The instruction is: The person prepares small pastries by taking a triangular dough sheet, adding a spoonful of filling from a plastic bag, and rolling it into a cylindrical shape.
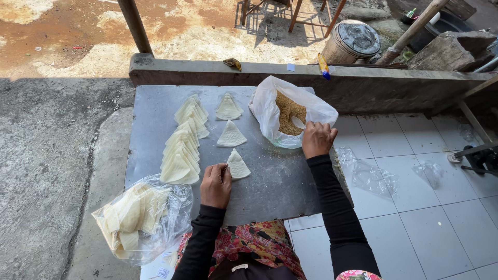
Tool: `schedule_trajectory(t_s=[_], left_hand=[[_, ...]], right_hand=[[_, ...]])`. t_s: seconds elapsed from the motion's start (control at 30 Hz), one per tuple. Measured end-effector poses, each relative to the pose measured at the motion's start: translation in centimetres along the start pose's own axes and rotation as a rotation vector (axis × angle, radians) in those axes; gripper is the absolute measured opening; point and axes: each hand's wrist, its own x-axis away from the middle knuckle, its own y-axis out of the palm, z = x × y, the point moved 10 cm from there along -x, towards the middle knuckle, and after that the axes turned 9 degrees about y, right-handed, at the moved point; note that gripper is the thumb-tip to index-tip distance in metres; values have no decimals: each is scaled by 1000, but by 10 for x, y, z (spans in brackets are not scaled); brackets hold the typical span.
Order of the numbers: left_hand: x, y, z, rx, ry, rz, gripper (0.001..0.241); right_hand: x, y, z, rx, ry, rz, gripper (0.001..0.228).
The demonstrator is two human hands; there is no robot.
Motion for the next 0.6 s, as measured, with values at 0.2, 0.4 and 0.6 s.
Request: schedule_trajectory(t_s=[0.2, 0.4, 0.6], left_hand=[[-2, -2, 5, 8, 33, -6, 15], [-4, -6, 10, 9, 55, 16, 14], [-3, -5, 3, 48, -4, 22, 18]], right_hand=[[2, -7, 7, -254, 76, -117, 16], [-7, 4, 34, -437, 211, -277, 21], [4, -29, 22, -715, 203, -383, 22]])
